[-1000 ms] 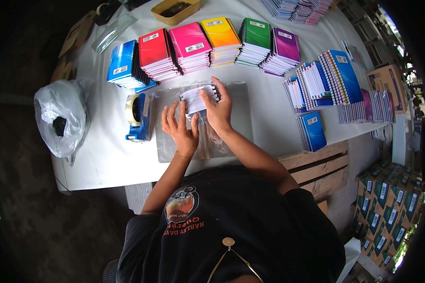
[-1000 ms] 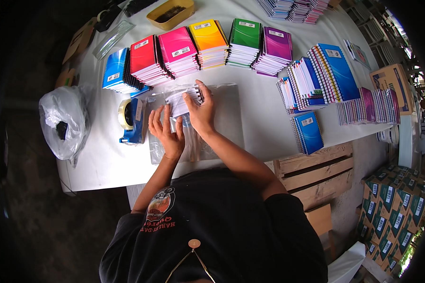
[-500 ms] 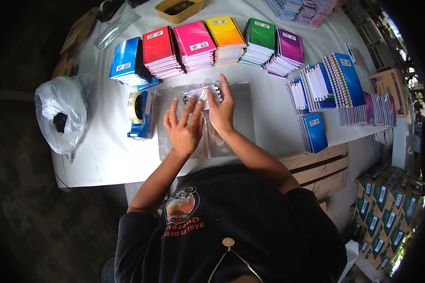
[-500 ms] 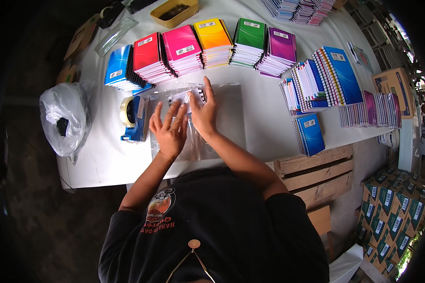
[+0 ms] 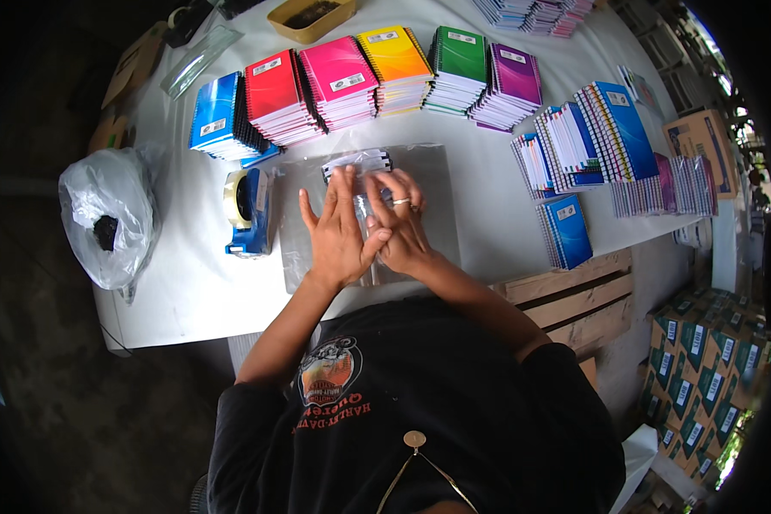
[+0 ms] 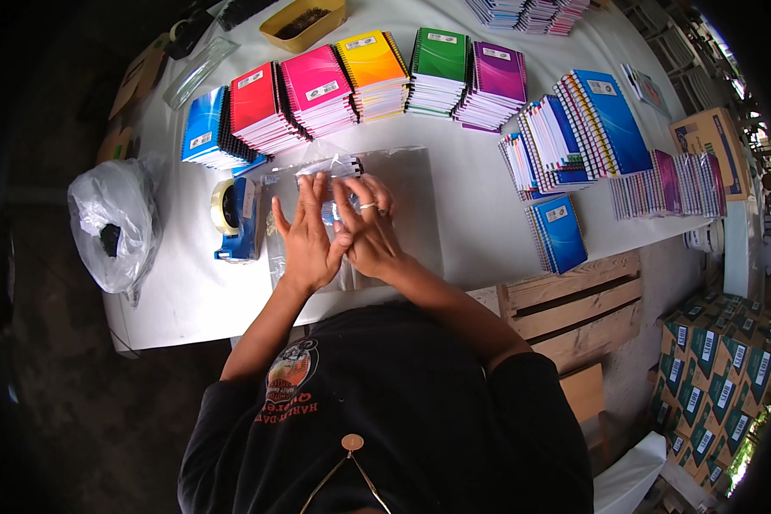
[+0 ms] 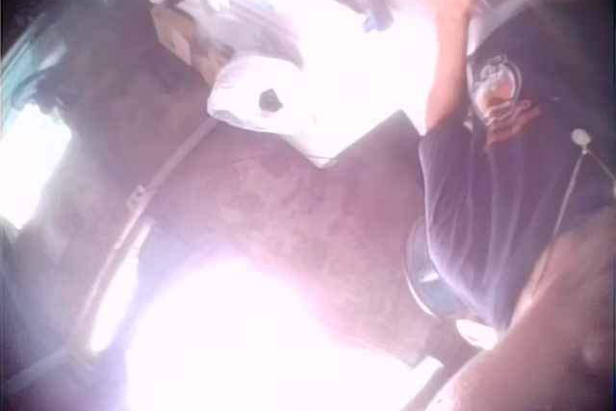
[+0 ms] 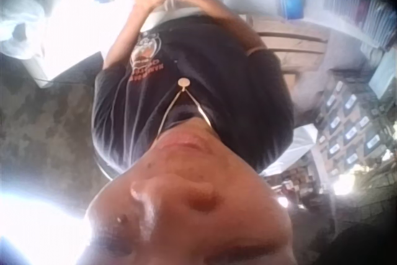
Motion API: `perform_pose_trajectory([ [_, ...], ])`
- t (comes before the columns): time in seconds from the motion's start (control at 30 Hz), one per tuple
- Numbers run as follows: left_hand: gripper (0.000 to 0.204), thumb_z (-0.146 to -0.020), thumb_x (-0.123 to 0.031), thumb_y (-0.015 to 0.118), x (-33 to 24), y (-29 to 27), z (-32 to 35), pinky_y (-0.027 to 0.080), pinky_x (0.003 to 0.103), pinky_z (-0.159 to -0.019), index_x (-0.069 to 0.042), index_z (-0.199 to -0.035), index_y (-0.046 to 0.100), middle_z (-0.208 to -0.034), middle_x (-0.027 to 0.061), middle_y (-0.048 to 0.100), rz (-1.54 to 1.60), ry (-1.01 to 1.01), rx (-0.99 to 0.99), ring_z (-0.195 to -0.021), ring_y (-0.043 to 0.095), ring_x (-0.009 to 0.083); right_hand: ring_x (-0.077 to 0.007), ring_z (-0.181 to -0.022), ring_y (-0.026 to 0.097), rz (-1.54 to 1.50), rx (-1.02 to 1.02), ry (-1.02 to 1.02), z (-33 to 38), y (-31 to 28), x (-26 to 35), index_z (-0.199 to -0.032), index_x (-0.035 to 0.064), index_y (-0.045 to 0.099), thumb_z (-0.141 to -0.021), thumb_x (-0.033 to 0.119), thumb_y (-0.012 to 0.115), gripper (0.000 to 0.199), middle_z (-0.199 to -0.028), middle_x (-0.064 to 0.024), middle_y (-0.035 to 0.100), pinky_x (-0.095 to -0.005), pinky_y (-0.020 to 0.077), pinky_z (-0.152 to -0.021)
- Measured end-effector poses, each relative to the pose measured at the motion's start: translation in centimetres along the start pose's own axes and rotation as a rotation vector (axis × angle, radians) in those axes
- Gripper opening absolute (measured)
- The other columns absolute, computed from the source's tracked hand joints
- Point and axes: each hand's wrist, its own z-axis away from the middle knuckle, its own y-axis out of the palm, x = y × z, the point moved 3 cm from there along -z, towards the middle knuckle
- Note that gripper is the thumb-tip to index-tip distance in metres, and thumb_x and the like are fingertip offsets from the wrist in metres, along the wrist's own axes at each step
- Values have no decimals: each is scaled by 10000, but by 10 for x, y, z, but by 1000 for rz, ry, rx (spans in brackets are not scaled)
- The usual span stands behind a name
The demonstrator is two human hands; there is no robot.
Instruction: The person wraps spiral-bound notebooks in clear plastic sleeves using a tape dispenser. They place each notebook into a sleeve, seal it with tape, and set the wrapped notebook aside. The process is repeated for multiple notebooks of different colors.
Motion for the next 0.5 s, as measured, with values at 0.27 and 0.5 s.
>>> perform_pose_trajectory([
  [0.27,649,-904,-404,535,53,-33,-55,132,417,-1118,-20,-1401,376,-1310,206,531,200,-232,42,-1290,426,331,-285,-1176,455,-52,21,-117,-17,-2,10,-1292,22,490,-829,152,571,487,-1239,-123,516,-433,320,-1016],
  [0.5,443,-852,-321,662,65,-16,-105,416,353,-964,-35,-1186,618,-1077,191,651,318,-53,364,-1022,605,290,-247,-1160,486,-47,-27,-142,-20,-9,6,-1171,43,594,-816,103,589,360,-1222,-79,546,-401,379,-982],
])
